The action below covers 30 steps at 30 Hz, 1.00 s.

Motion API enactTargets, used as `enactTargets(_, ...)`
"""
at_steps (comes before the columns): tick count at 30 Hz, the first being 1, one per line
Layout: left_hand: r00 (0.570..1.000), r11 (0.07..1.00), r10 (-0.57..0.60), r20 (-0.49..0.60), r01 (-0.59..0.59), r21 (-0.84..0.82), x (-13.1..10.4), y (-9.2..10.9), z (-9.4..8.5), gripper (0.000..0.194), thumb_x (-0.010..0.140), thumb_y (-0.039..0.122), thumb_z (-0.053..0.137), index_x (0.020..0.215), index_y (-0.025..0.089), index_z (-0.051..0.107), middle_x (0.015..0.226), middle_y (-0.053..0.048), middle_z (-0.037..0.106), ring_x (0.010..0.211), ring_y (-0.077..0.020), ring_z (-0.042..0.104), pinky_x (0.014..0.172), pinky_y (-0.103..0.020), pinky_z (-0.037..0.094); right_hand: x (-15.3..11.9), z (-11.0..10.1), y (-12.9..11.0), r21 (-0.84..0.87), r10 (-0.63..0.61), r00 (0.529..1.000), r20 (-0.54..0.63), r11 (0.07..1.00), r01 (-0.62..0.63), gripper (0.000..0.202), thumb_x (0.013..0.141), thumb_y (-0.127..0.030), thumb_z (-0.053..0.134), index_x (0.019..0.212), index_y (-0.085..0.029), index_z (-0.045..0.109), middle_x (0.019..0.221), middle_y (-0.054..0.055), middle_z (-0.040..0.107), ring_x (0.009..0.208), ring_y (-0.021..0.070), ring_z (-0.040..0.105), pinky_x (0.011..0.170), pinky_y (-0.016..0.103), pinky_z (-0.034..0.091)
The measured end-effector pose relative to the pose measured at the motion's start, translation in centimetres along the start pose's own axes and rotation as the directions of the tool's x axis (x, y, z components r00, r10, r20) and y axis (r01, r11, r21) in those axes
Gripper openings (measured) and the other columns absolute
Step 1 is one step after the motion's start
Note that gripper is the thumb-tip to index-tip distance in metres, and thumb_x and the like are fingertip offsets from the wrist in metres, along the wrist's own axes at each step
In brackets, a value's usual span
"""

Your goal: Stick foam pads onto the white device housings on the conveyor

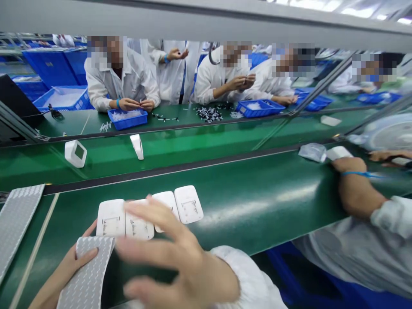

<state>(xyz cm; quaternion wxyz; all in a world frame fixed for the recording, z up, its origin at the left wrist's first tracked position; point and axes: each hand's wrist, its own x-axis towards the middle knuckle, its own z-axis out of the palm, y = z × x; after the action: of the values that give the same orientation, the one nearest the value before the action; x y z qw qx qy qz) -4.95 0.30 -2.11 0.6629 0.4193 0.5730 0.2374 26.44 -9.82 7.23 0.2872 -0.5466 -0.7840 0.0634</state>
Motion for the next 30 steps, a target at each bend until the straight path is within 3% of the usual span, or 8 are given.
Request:
enactTargets(5, 0.999, 0.999, -0.032, -0.014, 0.032, -0.002, 0.2, 0.3, 0.3, 0.121, 0.068, 0.055, 0.095, 0.168, 0.026, 0.032, 0.115, -0.011, 0.082, 0.082, -0.0325, 0.08, 0.07, -0.038, 0.063, 1.3, 8.5, 4.2, -0.071, -0.068, 0.985, 0.157, 0.994, 0.08, 0.093, 0.086, -0.06, 0.08, 0.163, -0.025, 0.04, 0.175, 0.018, 0.024, 0.164, 0.0392, 0.014, 0.129, 0.068, 0.026)
enactTargets(9, 0.999, 0.999, -0.036, -0.026, 0.036, 0.021, -0.2, 0.6, 0.9, 0.125, 0.066, 0.056, 0.095, 0.168, 0.024, 0.03, 0.114, -0.011, 0.082, 0.084, -0.0326, 0.08, 0.072, -0.039, 0.064, -0.3, 13.7, 6.3, -0.124, -0.024, 0.987, 0.161, 0.991, 0.045, 0.097, 0.081, -0.062, 0.085, 0.161, -0.028, 0.044, 0.175, 0.02, 0.02, 0.163, 0.046, 0.011, 0.125, 0.074, 0.025)
enactTargets(14, 0.997, 0.996, -0.069, -0.022, 0.07, 0.058, -0.7, 0.7, 1.8, 0.128, 0.068, 0.059, 0.094, 0.17, 0.025, 0.025, 0.108, -0.011, 0.083, 0.086, -0.0343, 0.081, 0.074, -0.041, 0.065, -0.3, 13.9, 7.5, -0.103, -0.028, 0.997, 0.072, 0.994, 0.036, 0.085, 0.086, -0.058, 0.082, 0.159, -0.031, 0.048, 0.176, 0.017, 0.019, 0.163, 0.0451, 0.012, 0.126, 0.074, 0.023)
enactTargets(17, 0.999, 0.998, -0.033, -0.026, 0.034, 0.056, -0.8, 0.7, 2.2, 0.125, 0.068, 0.056, 0.094, 0.169, 0.026, 0.027, 0.123, -0.013, 0.079, 0.097, -0.0352, 0.08, 0.079, -0.04, 0.066, 0.0, 12.6, 6.4, 0.173, 0.049, 0.999, 0.015, 0.984, -0.051, 0.068, 0.09, -0.052, 0.08, 0.151, -0.031, 0.059, 0.172, 0.015, 0.032, 0.162, 0.0421, 0.022, 0.129, 0.072, 0.02)
enactTargets(19, 1.0, 0.997, -0.012, -0.019, 0.014, 0.07, -0.9, 0.9, 2.0, 0.12, 0.071, 0.053, 0.094, 0.168, 0.027, 0.03, 0.128, -0.013, 0.077, 0.102, -0.0352, 0.079, 0.08, -0.038, 0.065, 0.2, 10.9, 5.0, 0.514, 0.201, 0.98, 0.003, 0.84, -0.174, 0.054, 0.097, -0.05, 0.073, 0.146, -0.031, 0.063, 0.163, 0.013, 0.049, 0.154, 0.036, 0.043, 0.129, 0.066, 0.029)
enactTargets(21, 1.0, 0.998, 0.005, 0.019, -0.006, 0.068, -1.2, 1.1, 1.7, 0.116, 0.075, 0.05, 0.092, 0.169, 0.031, 0.028, 0.125, -0.011, 0.078, 0.098, -0.0334, 0.079, 0.078, -0.037, 0.065, 0.6, 8.6, 3.5, 0.815, 0.34, 0.935, 0.105, 0.509, -0.277, 0.042, 0.105, -0.049, 0.06, 0.143, -0.033, 0.065, 0.151, 0.009, 0.063, 0.141, 0.0301, 0.06, 0.124, 0.058, 0.043)
enactTargets(24, 0.995, 1.0, 0.03, 0.099, -0.031, 0.005, -1.9, 1.7, 1.2, 0.11, 0.082, 0.043, 0.089, 0.17, 0.035, 0.023, 0.109, -0.008, 0.079, 0.085, -0.0276, 0.078, 0.072, -0.034, 0.064, 1.5, 5.2, 1.8, 0.951, 0.314, 0.905, 0.286, 0.022, -0.308, 0.038, 0.108, -0.048, 0.051, 0.138, -0.035, 0.07, 0.144, 0.004, 0.069, 0.135, 0.0284, 0.066, 0.118, 0.053, 0.051)
enactTargets(30, 0.964, 0.975, 0.177, 0.2, -0.144, -0.171, -3.3, 2.4, 1.1, 0.081, 0.081, 0.029, 0.091, 0.154, 0.036, 0.055, 0.095, -0.001, 0.071, 0.076, -0.0158, 0.071, 0.069, -0.023, 0.06, 2.0, 2.9, 1.1, 0.893, 0.204, 0.878, 0.433, -0.228, -0.388, 0.039, 0.1, -0.051, 0.057, 0.132, -0.037, 0.074, 0.139, 0.002, 0.072, 0.132, 0.0279, 0.067, 0.113, 0.049, 0.058)
